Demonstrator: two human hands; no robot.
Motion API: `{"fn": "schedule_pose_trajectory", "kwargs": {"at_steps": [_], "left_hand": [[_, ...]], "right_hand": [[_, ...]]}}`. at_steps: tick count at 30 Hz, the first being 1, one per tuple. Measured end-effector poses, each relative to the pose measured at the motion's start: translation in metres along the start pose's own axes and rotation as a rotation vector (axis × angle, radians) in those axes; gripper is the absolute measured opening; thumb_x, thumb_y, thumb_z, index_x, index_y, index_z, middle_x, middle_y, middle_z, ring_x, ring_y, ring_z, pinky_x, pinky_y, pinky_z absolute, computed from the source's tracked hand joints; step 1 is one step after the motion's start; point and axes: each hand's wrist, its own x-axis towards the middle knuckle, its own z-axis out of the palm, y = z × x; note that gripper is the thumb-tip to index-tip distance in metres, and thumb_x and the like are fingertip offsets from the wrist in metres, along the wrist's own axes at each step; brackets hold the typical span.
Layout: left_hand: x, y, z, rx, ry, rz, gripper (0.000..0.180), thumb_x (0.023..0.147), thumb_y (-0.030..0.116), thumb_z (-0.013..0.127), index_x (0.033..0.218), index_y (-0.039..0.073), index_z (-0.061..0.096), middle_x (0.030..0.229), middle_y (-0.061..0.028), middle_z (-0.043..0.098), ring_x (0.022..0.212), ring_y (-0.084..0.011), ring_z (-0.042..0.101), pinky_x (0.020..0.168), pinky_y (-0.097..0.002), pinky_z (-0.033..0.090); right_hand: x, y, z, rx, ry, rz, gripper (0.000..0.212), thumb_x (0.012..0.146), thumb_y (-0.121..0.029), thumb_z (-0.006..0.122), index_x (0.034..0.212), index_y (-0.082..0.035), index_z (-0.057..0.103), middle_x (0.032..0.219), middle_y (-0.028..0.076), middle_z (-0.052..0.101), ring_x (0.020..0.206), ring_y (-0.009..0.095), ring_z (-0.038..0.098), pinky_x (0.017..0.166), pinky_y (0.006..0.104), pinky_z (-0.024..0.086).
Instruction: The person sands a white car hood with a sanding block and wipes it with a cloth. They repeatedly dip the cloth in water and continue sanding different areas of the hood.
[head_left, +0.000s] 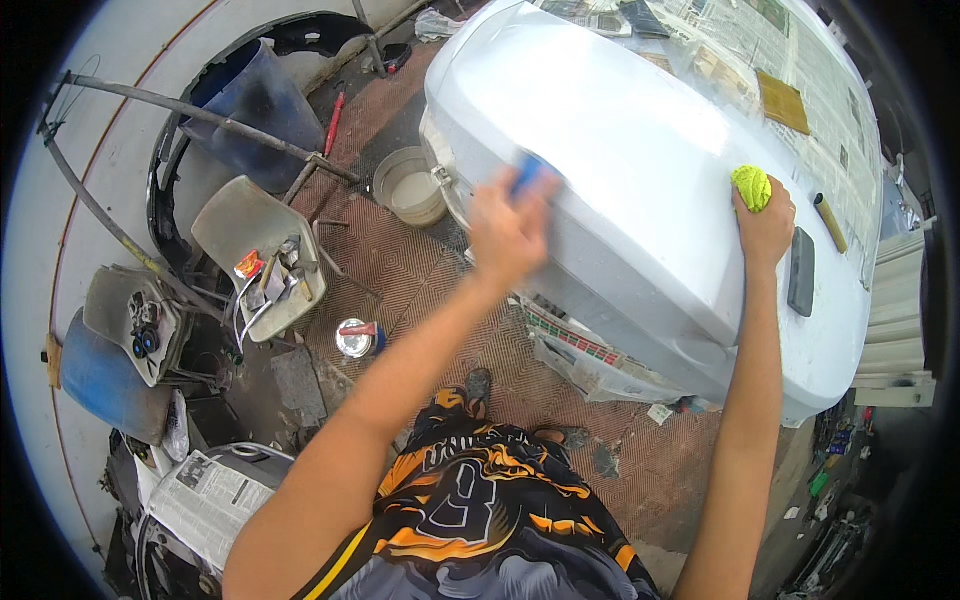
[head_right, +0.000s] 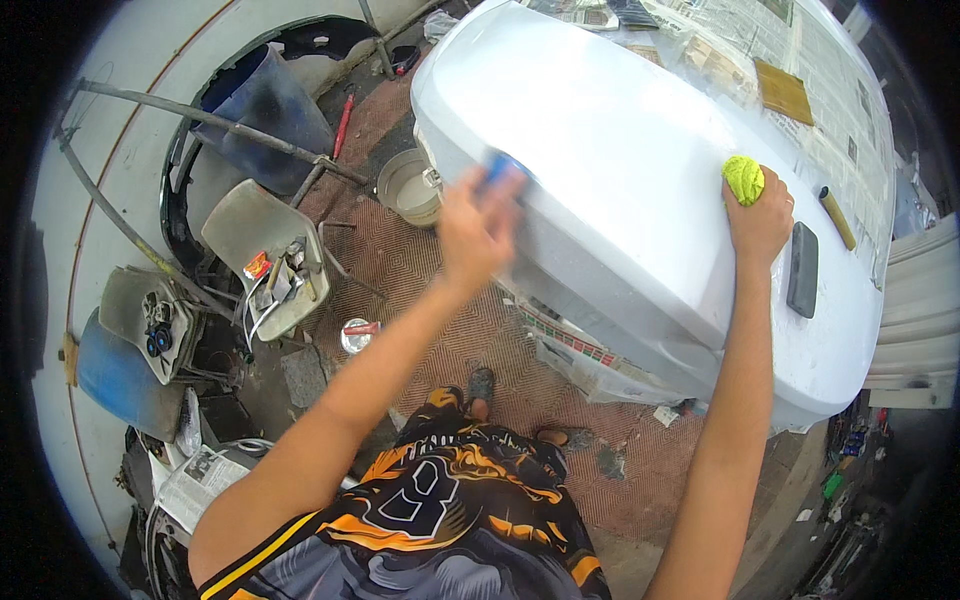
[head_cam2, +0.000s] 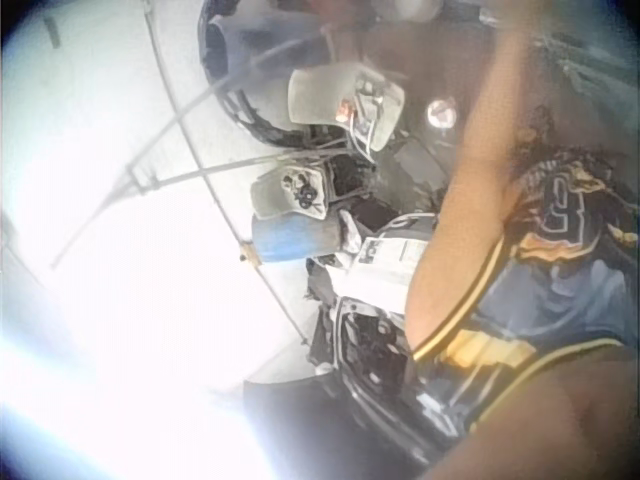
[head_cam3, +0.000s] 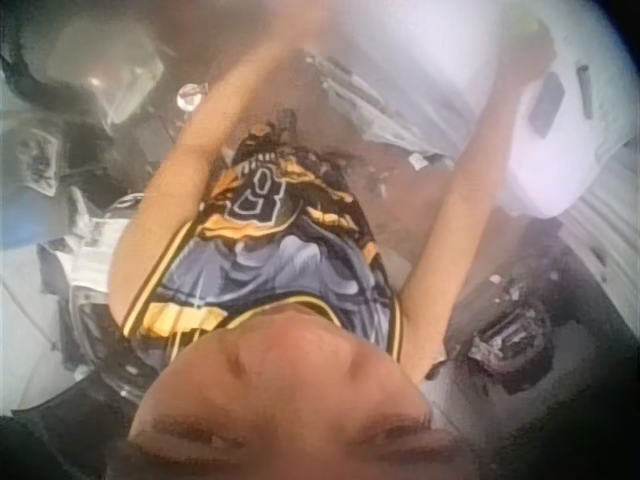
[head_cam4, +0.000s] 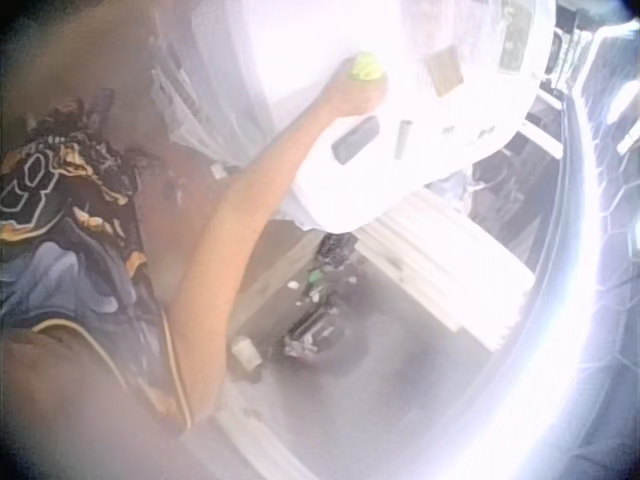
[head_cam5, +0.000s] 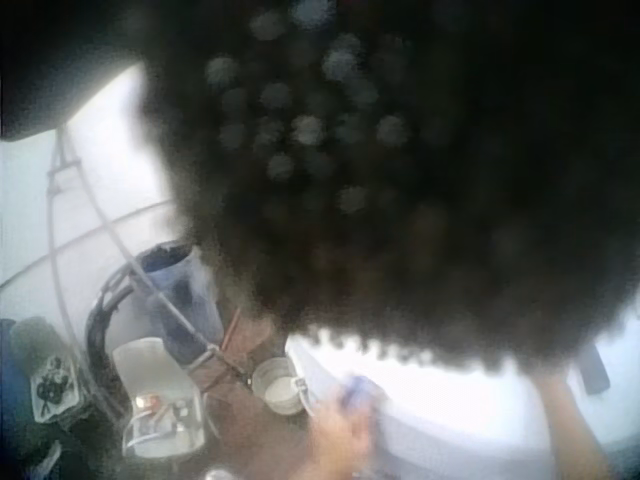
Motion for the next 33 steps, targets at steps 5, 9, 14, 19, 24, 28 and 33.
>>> {"fn": "schedule_pose_trajectory", "kwargs": {"at_steps": [5,9,14,19,24,28,33], "left_hand": [[0.059,-0.076,-0.015,0.032,0.037,-0.606,0.045,0.098,0.019,0.062,0.143,0.017,0.064,0.134,-0.0189,0.058,0.118,-0.0387,0.056,0.1,-0.0535,0.047],[-0.017,0.068,0.004,-0.151,0.072,-0.031,0.048,0.095,0.018,0.069,0.143,0.025,0.068,0.124,-0.0195,0.063,0.11,-0.0381,0.061,0.099,-0.0517,0.049],[0.025,-0.028,0.002,0.061,0.097,-0.277,0.045,0.096,0.02,0.066,0.141,0.021,0.067,0.126,-0.022,0.061,0.115,-0.0386,0.058,0.1,-0.0517,0.048],[0.031,0.028,0.011,0.053,0.109,-0.559,0.043,0.096,0.022,0.068,0.138,0.017,0.067,0.119,-0.0188,0.06,0.115,-0.037,0.057,0.103,-0.0485,0.047],[-0.089,0.211,0.021,-0.231,-0.141,0.08,0.052,0.091,0.009,0.07,0.139,0.026,0.068,0.128,-0.0237,0.062,0.108,-0.0373,0.06,0.091,-0.0493,0.049],[-0.121,0.17,-0.011,-0.082,-0.062,-0.095,0.055,0.086,0.006,0.074,0.137,0.025,0.069,0.129,-0.0211,0.061,0.108,-0.0386,0.06,0.092,-0.049,0.05],[-0.235,0.055,-0.117,0.247,-0.13,-0.496,0.047,0.091,0.014,0.073,0.137,0.02,0.068,0.128,-0.0208,0.062,0.117,-0.0415,0.06,0.102,-0.0525,0.047]], "right_hand": [[0.008,-0.018,0.008,0.007,-0.039,-0.021,0.056,0.082,-0.043,0.084,0.127,-0.016,0.065,0.116,0.009,0.069,0.112,0.034,0.065,0.091,0.049,0.054],[0.004,-0.006,0.007,-0.005,-0.02,-0.014,0.056,0.082,-0.044,0.084,0.127,-0.016,0.065,0.117,0.009,0.069,0.112,0.034,0.065,0.091,0.0494,0.054],[0.007,-0.01,0.004,0.009,0.005,-0.016,0.056,0.081,-0.045,0.083,0.125,-0.016,0.066,0.116,0.009,0.069,0.112,0.034,0.065,0.091,0.0504,0.053],[0.009,-0.014,0.009,-0.01,-0.038,-0.026,0.056,0.081,-0.047,0.083,0.125,-0.016,0.066,0.115,0.008,0.068,0.112,0.033,0.065,0.089,0.0511,0.054],[0.006,-0.003,0.007,-0.004,-0.044,-0.014,0.059,0.08,-0.05,0.083,0.125,-0.016,0.065,0.115,0.008,0.068,0.114,0.034,0.065,0.089,0.0521,0.053],[0.009,-0.005,0.008,0.058,-0.091,-0.008,0.064,0.081,-0.056,0.081,0.129,-0.017,0.063,0.122,0.01,0.065,0.12,0.036,0.061,0.093,0.0553,0.05],[-0.008,-0.015,-0.007,0.057,-0.064,-0.034,0.094,0.087,-0.062,0.075,0.156,-0.01,0.04,0.16,0.022,0.037,0.151,0.042,0.032,0.121,0.0606,0.025]]}}
